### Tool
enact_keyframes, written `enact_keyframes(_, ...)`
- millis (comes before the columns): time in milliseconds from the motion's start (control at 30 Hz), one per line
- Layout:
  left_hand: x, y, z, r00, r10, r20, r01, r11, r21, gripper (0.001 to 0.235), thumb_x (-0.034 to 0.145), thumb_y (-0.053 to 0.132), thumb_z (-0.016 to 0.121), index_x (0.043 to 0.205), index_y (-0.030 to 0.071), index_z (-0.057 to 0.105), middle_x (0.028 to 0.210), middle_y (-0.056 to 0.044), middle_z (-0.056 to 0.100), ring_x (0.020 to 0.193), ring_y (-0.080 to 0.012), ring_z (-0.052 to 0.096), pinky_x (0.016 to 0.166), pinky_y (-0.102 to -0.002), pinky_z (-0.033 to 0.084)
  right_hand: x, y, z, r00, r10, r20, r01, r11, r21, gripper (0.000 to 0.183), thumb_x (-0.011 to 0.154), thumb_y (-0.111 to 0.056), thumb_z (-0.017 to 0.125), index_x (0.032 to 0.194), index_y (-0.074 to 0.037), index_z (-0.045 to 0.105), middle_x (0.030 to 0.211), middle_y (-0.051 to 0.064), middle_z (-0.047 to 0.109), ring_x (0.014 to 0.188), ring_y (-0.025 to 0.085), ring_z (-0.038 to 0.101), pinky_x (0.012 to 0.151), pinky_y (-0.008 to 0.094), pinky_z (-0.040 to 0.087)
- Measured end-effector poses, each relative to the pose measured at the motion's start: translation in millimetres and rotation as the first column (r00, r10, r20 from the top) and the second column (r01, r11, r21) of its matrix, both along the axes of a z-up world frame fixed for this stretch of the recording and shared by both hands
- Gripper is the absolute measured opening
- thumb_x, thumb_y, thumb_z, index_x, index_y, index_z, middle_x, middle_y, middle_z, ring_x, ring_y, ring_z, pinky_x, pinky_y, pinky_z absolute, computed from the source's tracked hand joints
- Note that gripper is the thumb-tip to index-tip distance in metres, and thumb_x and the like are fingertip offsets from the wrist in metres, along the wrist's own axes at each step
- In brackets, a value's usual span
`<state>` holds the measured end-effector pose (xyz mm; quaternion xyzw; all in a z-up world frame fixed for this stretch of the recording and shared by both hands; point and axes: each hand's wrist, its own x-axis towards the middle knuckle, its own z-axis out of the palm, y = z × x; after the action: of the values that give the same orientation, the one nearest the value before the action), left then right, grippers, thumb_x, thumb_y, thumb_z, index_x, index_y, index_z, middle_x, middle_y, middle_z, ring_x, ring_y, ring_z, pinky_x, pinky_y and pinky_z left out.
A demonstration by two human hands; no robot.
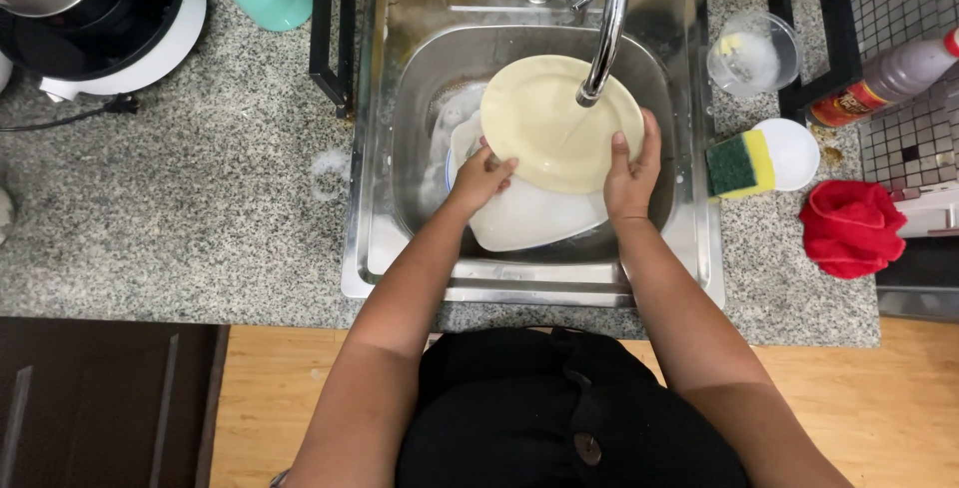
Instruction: The person washes a white plate and a yellow plate in a kitchen sink using a sponge and running water. They scrub both sides of each plate, rinse them thoroughly, and place the cleaned plates into a dish rack.
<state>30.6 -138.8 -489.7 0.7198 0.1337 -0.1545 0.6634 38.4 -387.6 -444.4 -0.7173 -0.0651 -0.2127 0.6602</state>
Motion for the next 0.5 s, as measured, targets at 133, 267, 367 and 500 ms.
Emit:
enact_keyframes(133, 5.5, -2.1, -17.1, 0.991, 0.101, 0.093, -0.097, 0.994, -0.043, 0.051, 0.094, 0.031, 0.078, 0.135, 0.002, 0.065, 0.094, -0.006, 0.069, 0.079, -0.0149, 0.065, 0.07, -0.028, 0.058, 3.4, 1.1, -0.8, 1.0, 0.0, -0.025, 0.0, 0.999, 0.04, 0.046, 0.109, -0.004, 0.059, 0.152, 0.0, 0.043, 0.15, 0.013, 0.053, 0.139, 0.022, 0.051, 0.119, 0.032, 0.039)
enact_keyframes(267, -4.8, -8.4, 39.0, 0.976, 0.191, 0.106, -0.15, 0.938, -0.312, 0.058, 0.094, 0.025, 0.07, 0.144, 0.005, 0.048, 0.124, -0.011, 0.068, 0.105, -0.0196, 0.071, 0.08, -0.036, 0.061, 12.5, 0.5, -2.5, 0.976, 0.131, -0.172, -0.055, 0.92, 0.388, 0.056, 0.099, 0.001, 0.06, 0.152, -0.002, 0.042, 0.145, 0.013, 0.058, 0.13, 0.022, 0.057, 0.111, 0.031, 0.045)
enact_keyframes(367, -13.3, -5.7, 74.8, 0.994, 0.105, -0.01, -0.098, 0.888, -0.45, 0.064, 0.092, 0.016, 0.059, 0.15, 0.008, 0.033, 0.135, -0.015, 0.059, 0.112, -0.027, 0.068, 0.082, -0.045, 0.062, 14.1, -5.5, -5.4, 0.91, 0.164, -0.38, -0.026, 0.939, 0.342, 0.057, 0.096, -0.002, 0.061, 0.15, -0.004, 0.044, 0.14, 0.014, 0.062, 0.125, 0.024, 0.062, 0.106, 0.033, 0.05)
enact_keyframes(500, -29.8, -1.4, 127.6, 0.994, 0.01, -0.111, -0.069, 0.839, -0.539, 0.058, 0.089, 0.004, 0.048, 0.145, -0.003, 0.035, 0.133, -0.024, 0.059, 0.114, -0.0397, 0.07, 0.089, -0.051, 0.059, 10.2, -21.9, -12.5, 0.923, 0.01, -0.386, -0.171, 0.907, -0.385, 0.043, 0.106, -0.015, 0.064, 0.145, -0.001, 0.051, 0.139, 0.021, 0.059, 0.127, 0.035, 0.059, 0.105, 0.039, 0.046)
